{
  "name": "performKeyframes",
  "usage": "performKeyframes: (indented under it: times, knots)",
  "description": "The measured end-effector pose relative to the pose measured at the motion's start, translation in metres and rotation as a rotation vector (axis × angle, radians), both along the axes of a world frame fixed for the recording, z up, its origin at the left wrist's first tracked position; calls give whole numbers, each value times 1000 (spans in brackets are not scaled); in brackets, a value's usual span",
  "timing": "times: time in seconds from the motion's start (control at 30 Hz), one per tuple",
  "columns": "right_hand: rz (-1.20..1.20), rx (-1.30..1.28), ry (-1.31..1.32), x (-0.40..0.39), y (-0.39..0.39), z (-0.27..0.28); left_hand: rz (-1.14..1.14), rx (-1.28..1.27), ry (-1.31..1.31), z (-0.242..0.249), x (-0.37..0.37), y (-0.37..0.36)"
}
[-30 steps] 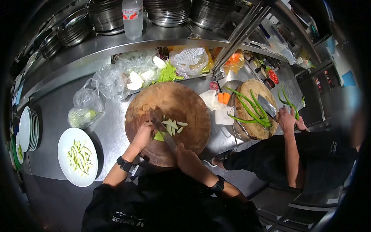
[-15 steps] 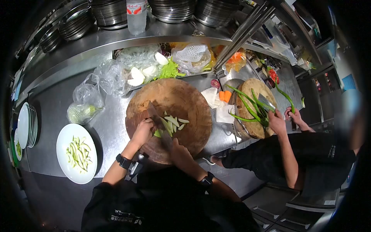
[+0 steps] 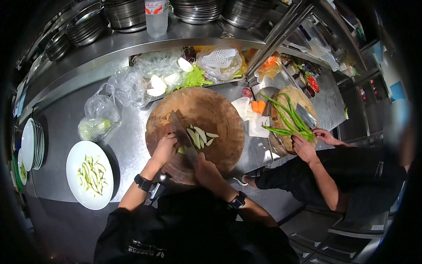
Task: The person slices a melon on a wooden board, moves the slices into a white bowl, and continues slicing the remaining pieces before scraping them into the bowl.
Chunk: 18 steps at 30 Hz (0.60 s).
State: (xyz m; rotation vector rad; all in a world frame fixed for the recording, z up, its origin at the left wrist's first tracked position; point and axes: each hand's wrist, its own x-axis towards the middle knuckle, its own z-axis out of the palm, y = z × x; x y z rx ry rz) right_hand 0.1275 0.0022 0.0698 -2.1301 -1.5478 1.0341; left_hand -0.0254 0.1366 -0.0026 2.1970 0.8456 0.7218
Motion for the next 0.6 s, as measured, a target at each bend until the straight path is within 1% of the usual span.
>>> performKeyframes:
  times: [0.07, 0.1, 0.13, 0.17, 0.23, 0.27, 0.3, 0.33, 0.37, 0.43, 0.47, 0.53, 0.6]
  knots:
    - [-10, -15, -11, 5, 0, 6, -2, -66, 70, 2, 0, 0]
    - [41, 31, -41, 8, 0, 11, -6, -60, 69, 1, 0, 1]
    - [96, 77, -70, 9, 0, 18, -16, -43, 32, -2, 0, 2]
    - [97, 80, -70, 8, -2, 27, -25, -29, -5, -5, -1, 2]
    - [44, -35, -11, 2, -8, 50, -24, -53, -23, -6, -2, 2]
    - [48, -38, -15, 2, -10, 41, -21, -80, -42, -7, -2, 2]
    - [57, 38, -43, 2, -12, 22, -16, -85, -45, -4, -4, 3]
    - [63, 112, -70, -1, -14, 12, -32, -59, 47, 3, -7, 3]
    - [61, 108, -69, -6, -14, 6, -52, -29, 140, 7, -8, 3]
    - [6, 13, -108, -15, -9, 2, -38, -31, 108, 4, -11, -1]
    - [5, 12, -106, -11, -9, 1, -31, -41, 82, 1, -12, -5]
    - [82, 90, -133, 1, -8, 3, -22, -3, 42, -5, -12, -7]
    - [80, 84, -105, 3, -11, 18, 6, 26, -4, -7, -11, -8]
